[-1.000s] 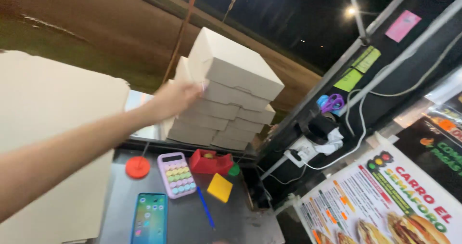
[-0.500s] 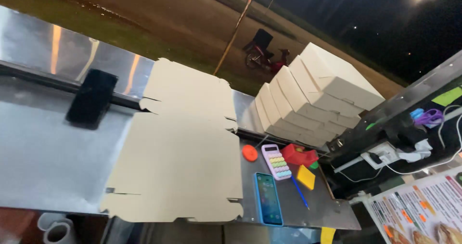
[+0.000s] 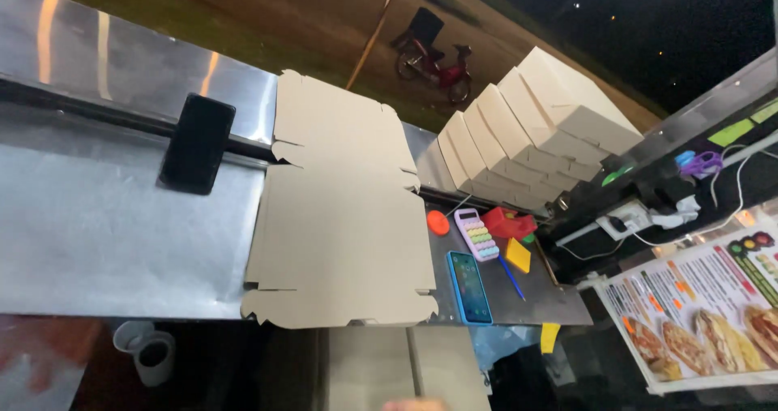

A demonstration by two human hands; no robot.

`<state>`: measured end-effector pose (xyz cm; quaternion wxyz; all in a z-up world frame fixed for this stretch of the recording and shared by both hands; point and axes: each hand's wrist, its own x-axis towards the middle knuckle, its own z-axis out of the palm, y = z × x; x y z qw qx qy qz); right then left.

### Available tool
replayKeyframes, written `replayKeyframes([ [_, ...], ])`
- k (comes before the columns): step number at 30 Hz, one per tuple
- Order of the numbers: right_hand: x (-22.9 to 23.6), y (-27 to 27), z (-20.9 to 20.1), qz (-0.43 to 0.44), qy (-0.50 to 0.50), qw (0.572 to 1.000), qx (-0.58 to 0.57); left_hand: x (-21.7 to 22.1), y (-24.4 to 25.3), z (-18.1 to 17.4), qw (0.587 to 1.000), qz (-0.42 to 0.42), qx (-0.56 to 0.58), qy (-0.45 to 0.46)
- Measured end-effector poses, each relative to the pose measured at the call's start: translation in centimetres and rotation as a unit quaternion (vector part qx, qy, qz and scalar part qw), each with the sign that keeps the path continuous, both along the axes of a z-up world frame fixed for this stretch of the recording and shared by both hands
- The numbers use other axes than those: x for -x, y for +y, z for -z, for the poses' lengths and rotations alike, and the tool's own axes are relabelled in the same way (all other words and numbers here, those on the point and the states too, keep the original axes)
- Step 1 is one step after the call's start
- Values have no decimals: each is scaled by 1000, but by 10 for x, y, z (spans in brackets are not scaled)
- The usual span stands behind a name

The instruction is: The person assembles flat cardboard boxes by folding and tucking the side flaps to form a rectangular container. They repeat this process for several boxes, stacking the completed ones on the right side of the metal counter.

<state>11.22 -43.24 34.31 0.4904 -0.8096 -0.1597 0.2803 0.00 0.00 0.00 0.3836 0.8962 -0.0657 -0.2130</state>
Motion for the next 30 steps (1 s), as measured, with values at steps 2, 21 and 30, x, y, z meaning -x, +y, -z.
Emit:
replayKeyframes([
  [2,-18,17,-26,4,-1,1000,19,-30,-12,-84,1000,10,-6,9],
  [21,-196,11,43,216,-245,943,60,-94,-28,-243,842,-264,-307,-356],
  [30,-194,32,-16,261,-52,947,-179,-98,-70,-281,783,-222,-507,-283],
])
